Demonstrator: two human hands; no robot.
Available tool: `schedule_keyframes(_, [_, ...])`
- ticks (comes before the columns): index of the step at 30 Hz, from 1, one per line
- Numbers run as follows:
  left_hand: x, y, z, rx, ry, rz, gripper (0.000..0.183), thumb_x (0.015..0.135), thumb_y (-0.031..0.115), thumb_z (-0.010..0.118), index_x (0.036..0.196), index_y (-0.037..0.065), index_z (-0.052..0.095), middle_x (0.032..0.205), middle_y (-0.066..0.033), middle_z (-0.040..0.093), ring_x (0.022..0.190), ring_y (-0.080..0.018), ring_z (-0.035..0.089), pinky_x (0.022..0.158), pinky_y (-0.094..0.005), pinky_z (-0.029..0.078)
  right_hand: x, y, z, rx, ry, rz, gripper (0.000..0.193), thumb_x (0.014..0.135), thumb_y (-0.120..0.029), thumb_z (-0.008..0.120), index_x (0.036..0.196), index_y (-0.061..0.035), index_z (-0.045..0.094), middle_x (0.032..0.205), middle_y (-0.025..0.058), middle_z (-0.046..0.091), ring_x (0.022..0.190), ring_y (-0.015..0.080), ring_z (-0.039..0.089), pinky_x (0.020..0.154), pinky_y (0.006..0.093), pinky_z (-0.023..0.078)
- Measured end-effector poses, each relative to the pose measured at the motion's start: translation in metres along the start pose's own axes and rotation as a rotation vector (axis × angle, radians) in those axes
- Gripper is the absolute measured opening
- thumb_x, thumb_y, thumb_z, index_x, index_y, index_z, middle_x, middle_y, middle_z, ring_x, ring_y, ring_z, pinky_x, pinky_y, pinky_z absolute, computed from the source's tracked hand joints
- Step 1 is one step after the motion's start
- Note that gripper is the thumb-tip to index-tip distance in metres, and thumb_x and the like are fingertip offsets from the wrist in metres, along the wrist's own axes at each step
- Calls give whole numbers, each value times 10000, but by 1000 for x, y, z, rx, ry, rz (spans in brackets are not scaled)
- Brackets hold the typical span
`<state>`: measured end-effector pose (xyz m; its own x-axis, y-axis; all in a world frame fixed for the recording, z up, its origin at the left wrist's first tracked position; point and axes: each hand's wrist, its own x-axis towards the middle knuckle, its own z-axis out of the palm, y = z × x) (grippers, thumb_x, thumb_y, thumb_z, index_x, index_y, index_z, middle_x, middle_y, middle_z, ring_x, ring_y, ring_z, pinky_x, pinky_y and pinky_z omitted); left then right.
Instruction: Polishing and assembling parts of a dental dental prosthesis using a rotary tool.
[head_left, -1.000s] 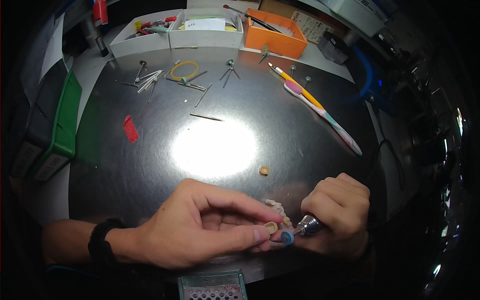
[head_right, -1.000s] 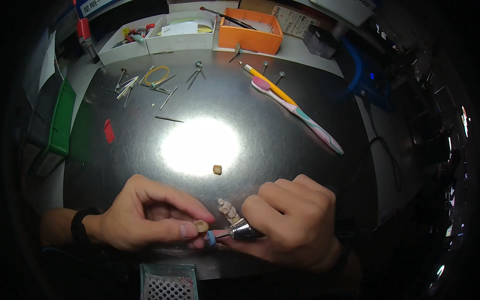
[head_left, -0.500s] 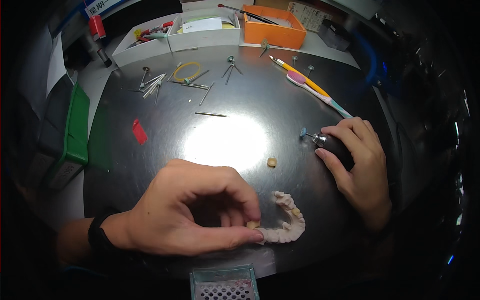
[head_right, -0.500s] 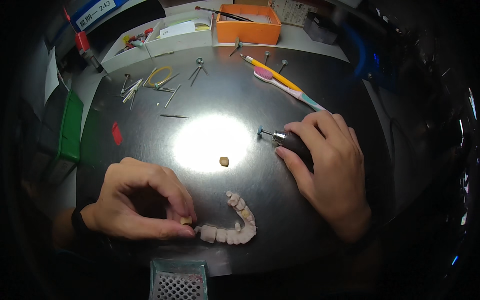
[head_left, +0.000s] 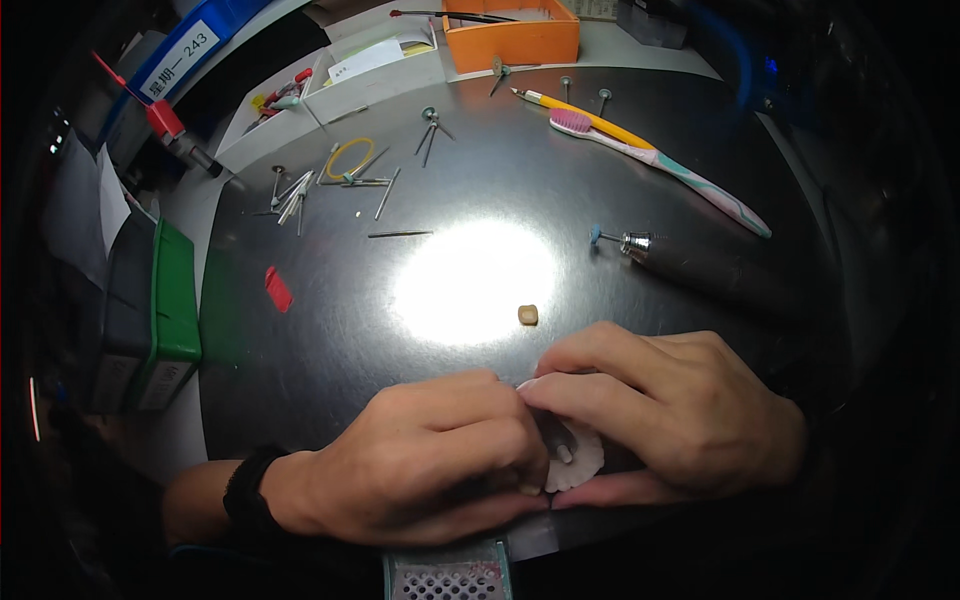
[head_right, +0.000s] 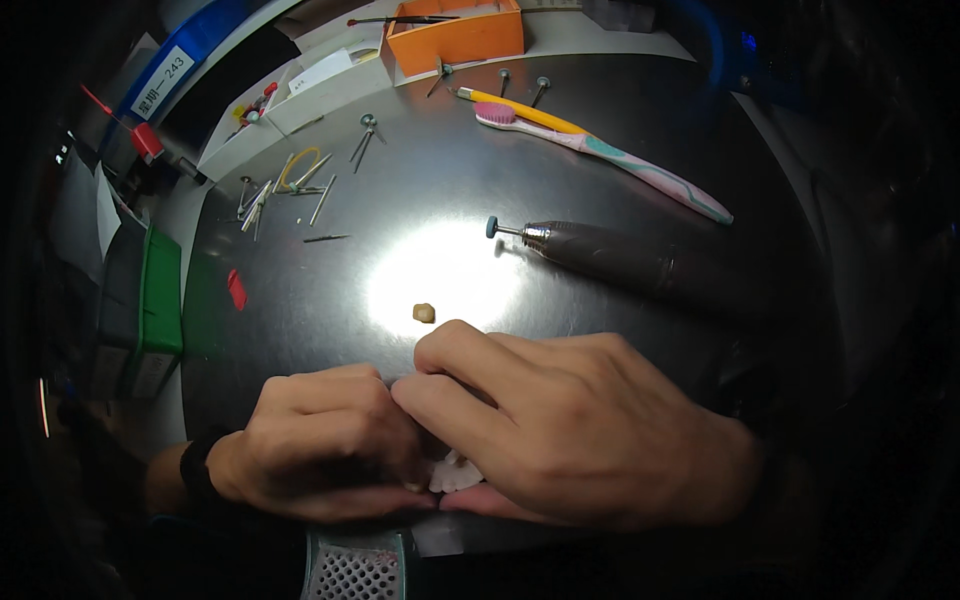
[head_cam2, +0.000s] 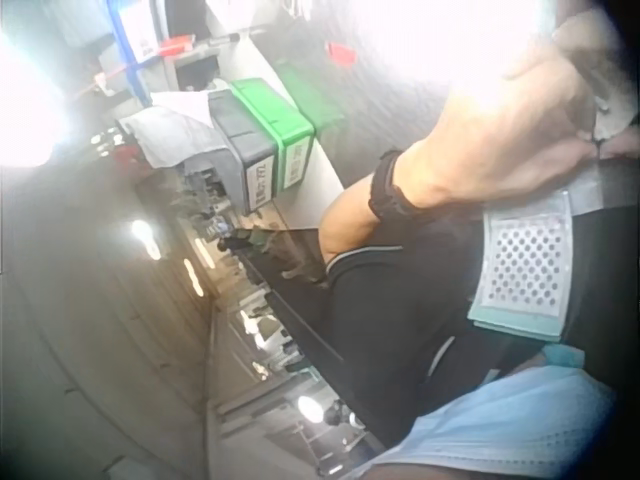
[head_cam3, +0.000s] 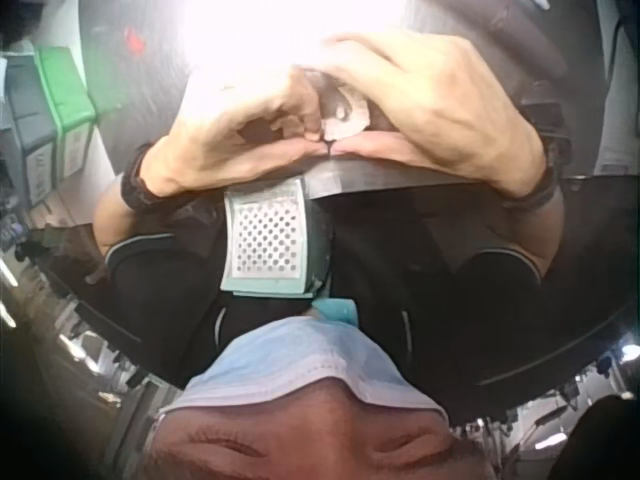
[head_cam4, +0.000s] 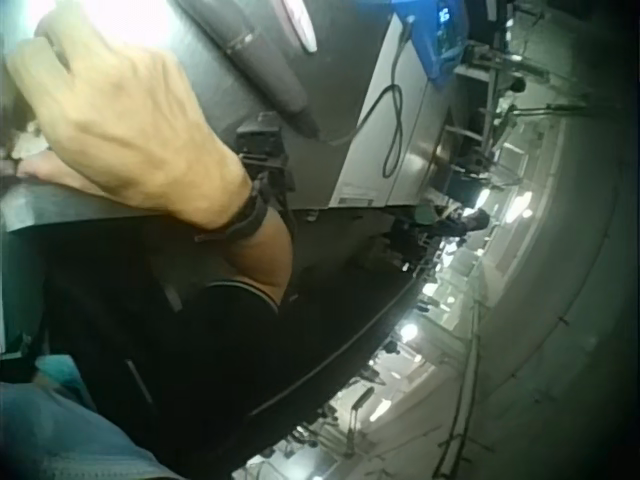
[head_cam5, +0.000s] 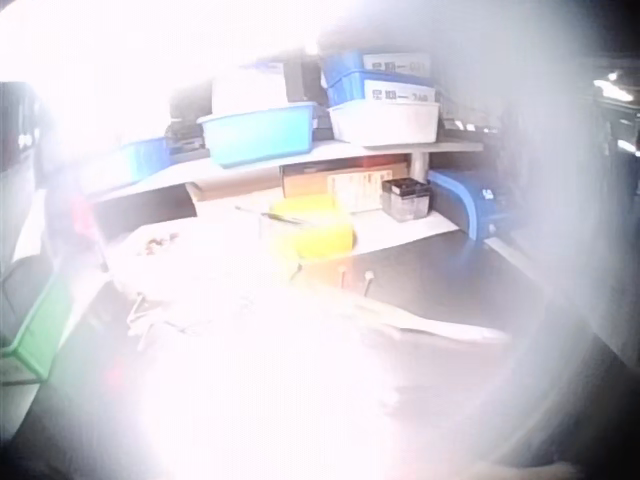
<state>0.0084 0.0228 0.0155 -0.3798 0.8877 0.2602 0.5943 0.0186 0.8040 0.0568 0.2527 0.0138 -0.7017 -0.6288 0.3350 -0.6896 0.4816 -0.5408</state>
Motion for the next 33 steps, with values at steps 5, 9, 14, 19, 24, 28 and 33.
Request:
schedule_keyframes(5, [2, -4, 0, 8, -10, -6, 216, 698, 40, 857, 817, 34, 677, 797, -72, 679, 692, -177, 646, 592, -284, 500, -2, 3, 4, 11, 33, -1, 568, 735, -286, 819, 1167, -2, 584, 1054, 140, 610, 824, 260, 681, 678, 322, 569])
schedule_keyframes(9, [0, -4, -1, -47, 2, -33, 204, 693, 15, 854, 836, 24, 709, 819, -78, 687, 725, -175, 657, 621, -279, 512, -2, 4, 7, 38, 61, -6, 573, 724, -275, 830, 1163, -5, 580, 1039, 145, 615, 812, 261, 682, 668, 323, 569])
schedule_keyframes(14, [-4, -4, 2, -98, 17, -29, 178, 736, 4, 781, 860, 17, 655, 882, -84, 614, 776, -244, 629, 684, -327, 510, -1, 3, 7, 59, 74, -15, 590, 711, -262, 843, 1168, -7, 570, 1038, 151, 620, 811, 261, 682, 664, 322, 569])
schedule_keyframes(19, [-5, -1, -1, -70, 11, -48, 193, 702, 16, 836, 841, 17, 703, 863, -83, 657, 758, -201, 650, 647, -290, 521, 0, 2, 6, 65, 58, -9, 607, 698, -245, 856, 1177, -13, 564, 1044, 153, 626, 816, 262, 683, 661, 318, 566])
schedule_keyframes(24, [-5, -3, -1, -19, 25, -36, 224, 684, 36, 867, 850, 13, 718, 859, -85, 670, 743, -184, 655, 621, -276, 520, 0, 1, 6, 72, 48, 13, 624, 680, -224, 870, 1182, -18, 563, 1053, 154, 630, 829, 265, 682, 667, 323, 566])
schedule_keyframes(28, [-8, -3, 1, 63, 44, -15, 242, 684, 52, 863, 871, 17, 714, 878, -83, 660, 756, -193, 654, 630, -283, 520, 2, 1, 5, 71, 33, 18, 637, 673, -230, 878, 1184, -18, 562, 1060, 157, 629, 843, 267, 682, 673, 321, 565])
schedule_keyframes(33, [-13, -4, -4, 157, 17, -18, 241, 682, 73, 840, 887, 38, 717, 949, -87, 644, 806, -216, 633, 695, -307, 517, 4, -5, 1, -1, 0, 48, 666, 655, -244, 893, 1188, -18, 564, 1049, 148, 625, 827, 256, 679, 666, 308, 560])
